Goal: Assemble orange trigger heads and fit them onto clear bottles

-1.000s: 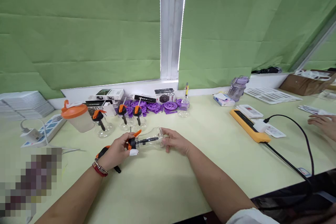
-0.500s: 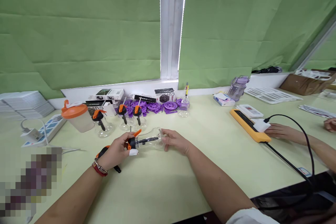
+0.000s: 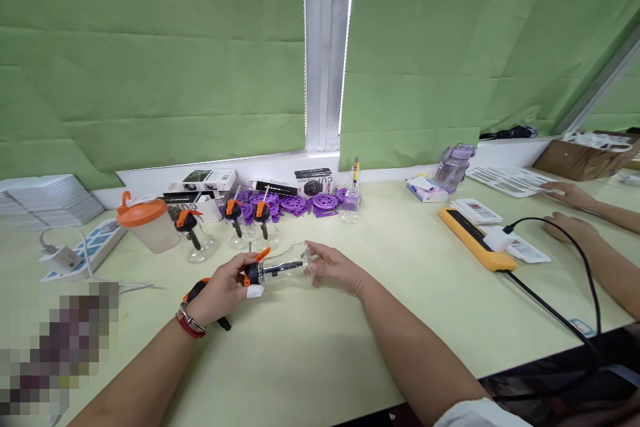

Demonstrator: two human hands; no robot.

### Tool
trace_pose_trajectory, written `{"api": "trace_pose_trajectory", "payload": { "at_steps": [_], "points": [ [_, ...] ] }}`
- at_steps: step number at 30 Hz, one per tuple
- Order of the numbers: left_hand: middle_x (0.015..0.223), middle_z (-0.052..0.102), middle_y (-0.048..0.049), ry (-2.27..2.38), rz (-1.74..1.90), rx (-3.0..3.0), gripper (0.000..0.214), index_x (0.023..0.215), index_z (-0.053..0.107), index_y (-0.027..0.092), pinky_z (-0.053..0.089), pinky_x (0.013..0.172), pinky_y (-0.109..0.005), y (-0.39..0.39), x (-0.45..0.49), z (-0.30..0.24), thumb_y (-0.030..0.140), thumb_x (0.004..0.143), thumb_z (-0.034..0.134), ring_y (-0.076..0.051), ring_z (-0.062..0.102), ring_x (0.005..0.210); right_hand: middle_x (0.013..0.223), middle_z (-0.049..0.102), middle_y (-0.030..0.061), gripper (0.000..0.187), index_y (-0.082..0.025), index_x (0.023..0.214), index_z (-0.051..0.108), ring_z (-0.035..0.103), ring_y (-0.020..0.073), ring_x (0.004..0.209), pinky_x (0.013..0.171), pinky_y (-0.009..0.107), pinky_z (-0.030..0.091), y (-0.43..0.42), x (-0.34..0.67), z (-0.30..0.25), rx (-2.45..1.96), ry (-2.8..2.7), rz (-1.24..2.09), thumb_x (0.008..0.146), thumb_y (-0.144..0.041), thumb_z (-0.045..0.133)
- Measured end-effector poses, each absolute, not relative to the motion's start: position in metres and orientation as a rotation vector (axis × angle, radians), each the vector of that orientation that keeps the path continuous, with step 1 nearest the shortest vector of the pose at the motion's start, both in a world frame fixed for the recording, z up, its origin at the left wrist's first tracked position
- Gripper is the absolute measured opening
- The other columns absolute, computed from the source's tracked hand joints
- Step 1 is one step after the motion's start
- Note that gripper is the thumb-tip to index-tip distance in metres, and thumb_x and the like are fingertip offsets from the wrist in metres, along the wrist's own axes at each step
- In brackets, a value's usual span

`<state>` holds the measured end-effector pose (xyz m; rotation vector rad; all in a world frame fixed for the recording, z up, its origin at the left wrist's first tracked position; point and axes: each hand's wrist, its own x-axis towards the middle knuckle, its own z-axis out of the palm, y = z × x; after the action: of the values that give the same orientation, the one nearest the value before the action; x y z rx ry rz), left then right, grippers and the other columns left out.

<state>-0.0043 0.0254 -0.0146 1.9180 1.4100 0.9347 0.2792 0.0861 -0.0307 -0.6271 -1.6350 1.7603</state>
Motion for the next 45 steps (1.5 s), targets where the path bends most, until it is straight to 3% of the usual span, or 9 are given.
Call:
{"api": "trace_pose_trajectory", "payload": {
  "at_steps": [3, 8, 14, 18, 21, 28, 35, 42, 45],
  "points": [
    [0.121, 0.059, -0.0074, 1.384, 0.955, 1.919, 0.048, 0.104, 0.059, 0.02, 0.047, 0.073, -0.029, 0.0251, -0.0032, -0.0149, 0.039, 0.064, 0.077, -0.018, 0.057, 0.086, 0.103, 0.06, 0.0073, 0.069, -0.025, 0.134, 0.037, 0.065, 0.0169, 0.078, 0.058, 0.028, 0.053, 0.0851, 0.2787, -0.0308, -0.656, -1.601, 1.786, 0.077, -0.044, 0.07],
    [0.124, 0.058, -0.0083, 1.386, 0.934, 1.88, 0.053, 0.109, 0.058, 0.021, 0.049, 0.073, -0.03, 0.0241, -0.0011, -0.0138, 0.038, 0.063, 0.077, -0.018, 0.059, 0.086, 0.071, 0.062, 0.0037, 0.054, -0.016, 0.117, 0.049, 0.061, 0.0142, 0.053, 0.043, 0.022, 0.044, 0.0853, 0.2738, -0.0358, -0.804, -1.606, 1.8, 0.087, -0.062, 0.045],
    [0.126, 0.056, -0.0075, 1.392, 0.935, 1.881, 0.049, 0.105, 0.057, 0.021, 0.048, 0.079, -0.033, 0.0274, -0.0058, -0.0185, 0.04, 0.065, 0.076, -0.02, 0.058, 0.093, 0.102, 0.06, 0.0093, 0.056, -0.018, 0.121, 0.053, 0.063, 0.0186, 0.085, 0.063, 0.029, 0.054, 0.0832, 0.277, -0.0276, -0.596, -1.64, 1.794, 0.076, -0.046, 0.07],
    [0.122, 0.057, -0.0071, 1.392, 0.907, 1.895, 0.05, 0.108, 0.056, 0.021, 0.049, 0.077, -0.032, 0.0255, -0.0049, -0.0167, 0.041, 0.066, 0.075, -0.02, 0.058, 0.092, 0.088, 0.064, 0.005, 0.064, -0.023, 0.132, 0.039, 0.065, 0.0157, 0.066, 0.055, 0.027, 0.052, 0.0822, 0.2751, -0.0284, -0.711, -1.572, 1.819, 0.08, -0.049, 0.066],
    [0.113, 0.06, -0.0061, 1.387, 0.889, 1.893, 0.049, 0.108, 0.056, 0.021, 0.049, 0.075, -0.032, 0.0239, -0.0038, -0.0142, 0.042, 0.067, 0.075, -0.02, 0.058, 0.091, 0.073, 0.063, 0.0028, 0.058, -0.02, 0.126, 0.046, 0.063, 0.0139, 0.054, 0.046, 0.023, 0.047, 0.0827, 0.2726, -0.0301, -0.821, -1.597, 1.832, 0.085, -0.061, 0.05],
    [0.11, 0.062, -0.0053, 1.404, 0.921, 1.913, 0.051, 0.109, 0.058, 0.022, 0.048, 0.075, -0.031, 0.0259, -0.0055, -0.0152, 0.04, 0.066, 0.076, -0.019, 0.058, 0.089, 0.113, 0.059, 0.0102, 0.073, -0.022, 0.133, 0.042, 0.065, 0.0162, 0.076, 0.06, 0.029, 0.054, 0.0835, 0.28, -0.0278, -0.691, -1.61, 1.805, 0.072, -0.043, 0.075],
    [0.112, 0.06, -0.0079, 1.412, 0.869, 1.876, 0.052, 0.111, 0.056, 0.02, 0.048, 0.073, -0.031, 0.023, -0.0025, -0.0141, 0.039, 0.067, 0.075, -0.02, 0.058, 0.087, 0.074, 0.063, 0.0024, 0.057, -0.018, 0.123, 0.047, 0.061, 0.0127, 0.052, 0.044, 0.022, 0.045, 0.0828, 0.2753, -0.0287, -0.83, -1.63, 1.782, 0.083, -0.058, 0.055],
    [0.118, 0.058, -0.008, 1.415, 0.887, 1.886, 0.059, 0.118, 0.054, 0.022, 0.049, 0.077, -0.033, 0.0262, -0.006, -0.0188, 0.043, 0.067, 0.075, -0.022, 0.058, 0.095, 0.124, 0.051, 0.0106, 0.069, -0.028, 0.133, 0.043, 0.063, 0.0183, 0.089, 0.06, 0.027, 0.054, 0.083, 0.2782, -0.0277, -0.688, -1.633, 1.761, 0.073, -0.042, 0.074],
    [0.116, 0.06, -0.0082, 1.391, 0.906, 1.899, 0.056, 0.116, 0.056, 0.022, 0.049, 0.076, -0.032, 0.0255, -0.0049, -0.0184, 0.043, 0.067, 0.075, -0.022, 0.059, 0.093, 0.113, 0.055, 0.0079, 0.068, -0.03, 0.133, 0.041, 0.065, 0.0159, 0.077, 0.055, 0.027, 0.053, 0.0821, 0.2765, -0.0273, -0.745, -1.588, 1.776, 0.074, -0.041, 0.073]
  ]
}}
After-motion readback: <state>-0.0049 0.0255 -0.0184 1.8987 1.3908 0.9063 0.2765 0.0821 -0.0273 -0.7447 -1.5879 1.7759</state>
